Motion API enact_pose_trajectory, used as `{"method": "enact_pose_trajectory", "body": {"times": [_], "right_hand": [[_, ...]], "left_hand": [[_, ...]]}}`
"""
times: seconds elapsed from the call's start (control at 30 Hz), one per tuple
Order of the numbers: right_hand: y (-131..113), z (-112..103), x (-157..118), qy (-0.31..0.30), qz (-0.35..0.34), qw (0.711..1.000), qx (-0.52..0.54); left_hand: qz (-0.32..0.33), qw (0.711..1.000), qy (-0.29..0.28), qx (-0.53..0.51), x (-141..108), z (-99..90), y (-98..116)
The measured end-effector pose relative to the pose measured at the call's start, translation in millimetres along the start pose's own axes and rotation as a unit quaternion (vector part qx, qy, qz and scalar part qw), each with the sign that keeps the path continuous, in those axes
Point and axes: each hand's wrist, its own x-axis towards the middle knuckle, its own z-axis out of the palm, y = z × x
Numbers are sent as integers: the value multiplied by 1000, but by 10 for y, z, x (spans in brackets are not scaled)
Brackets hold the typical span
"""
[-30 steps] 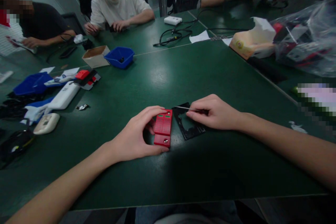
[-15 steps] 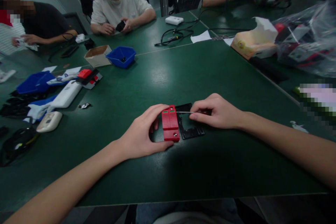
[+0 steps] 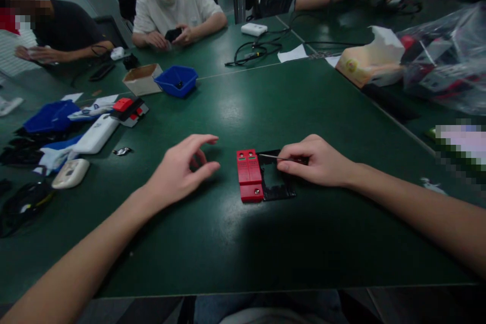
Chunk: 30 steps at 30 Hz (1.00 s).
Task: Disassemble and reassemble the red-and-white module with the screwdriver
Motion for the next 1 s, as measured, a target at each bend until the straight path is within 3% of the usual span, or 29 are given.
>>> {"method": "enact_pose_trajectory", "body": {"times": [0.1, 0.23, 0.33, 0.43, 0.53, 0.63, 0.73, 0.83, 1.0], "right_hand": [[-2, -1, 0, -1, 2, 1000, 0], [-10, 0, 0, -3, 3, 1000, 1], [-13, -3, -1, -6, 5, 1000, 5], [-12, -5, -4, -9, 14, 1000, 8], [-16, -4, -8, -6, 22, 1000, 6], [-29, 5, -7, 5, 27, 1000, 6], [-40, 20, 2, 30, 47, 998, 0], [-23, 25, 10, 61, 91, 994, -19], [43, -16, -1, 111, 151, 979, -84]], "left_hand": [[-93, 976, 55, 189, -14, -464, -388], [-181, 939, 181, 228, -150, -942, -1179], [-193, 937, 187, 224, -262, -1053, -1666], [-180, 944, 161, 226, -298, -978, -1857], [-168, 949, 133, 232, -219, -792, -1750], [-132, 964, 74, 218, -66, -532, -1412], [-36, 985, 26, 167, 65, -215, -952], [65, 992, 15, 111, 120, 105, -521], [139, 988, -2, 61, 113, 407, -142]]}}
